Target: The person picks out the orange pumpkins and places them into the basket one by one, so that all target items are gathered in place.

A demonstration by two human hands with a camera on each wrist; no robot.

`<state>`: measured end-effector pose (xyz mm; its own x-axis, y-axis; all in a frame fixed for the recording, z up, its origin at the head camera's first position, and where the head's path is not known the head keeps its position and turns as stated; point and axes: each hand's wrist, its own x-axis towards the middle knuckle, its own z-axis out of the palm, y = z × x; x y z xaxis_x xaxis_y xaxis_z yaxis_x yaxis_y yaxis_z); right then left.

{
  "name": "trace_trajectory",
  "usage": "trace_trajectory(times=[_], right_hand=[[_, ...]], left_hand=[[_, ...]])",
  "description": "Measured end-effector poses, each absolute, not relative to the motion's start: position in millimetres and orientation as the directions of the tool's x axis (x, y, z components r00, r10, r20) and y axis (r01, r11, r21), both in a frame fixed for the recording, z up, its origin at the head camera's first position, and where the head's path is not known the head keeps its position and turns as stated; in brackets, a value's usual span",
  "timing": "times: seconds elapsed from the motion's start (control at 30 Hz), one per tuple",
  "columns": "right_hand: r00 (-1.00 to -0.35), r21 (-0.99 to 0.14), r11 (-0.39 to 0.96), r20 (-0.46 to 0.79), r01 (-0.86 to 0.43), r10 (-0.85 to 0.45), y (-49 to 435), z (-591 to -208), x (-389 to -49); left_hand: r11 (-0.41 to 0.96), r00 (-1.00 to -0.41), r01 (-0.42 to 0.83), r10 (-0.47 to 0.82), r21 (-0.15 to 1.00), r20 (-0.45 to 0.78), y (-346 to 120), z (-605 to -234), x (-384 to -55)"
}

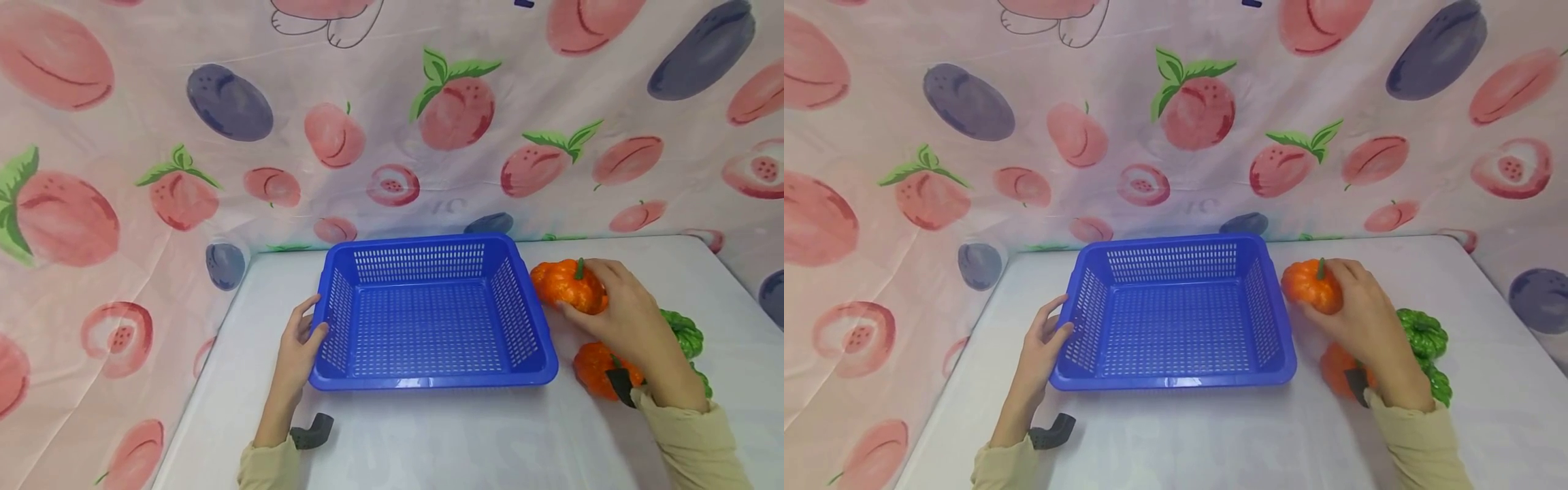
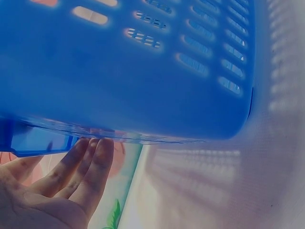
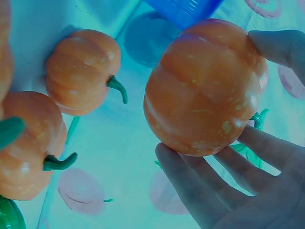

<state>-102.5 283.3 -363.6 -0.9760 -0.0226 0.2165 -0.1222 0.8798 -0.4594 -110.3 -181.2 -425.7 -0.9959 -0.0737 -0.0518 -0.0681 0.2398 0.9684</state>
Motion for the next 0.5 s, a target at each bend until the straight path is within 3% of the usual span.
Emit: trace_trajectory(times=[0.5], right_hand=[[-0.961,-0.45,0.876,0.272,-0.173,-0.05,275.6,-349.6,-103.7]], left_hand=[[0.229,-0.996,-0.076,-0.067,0.97,-0.062,-183.1,-427.1,-111.7]])
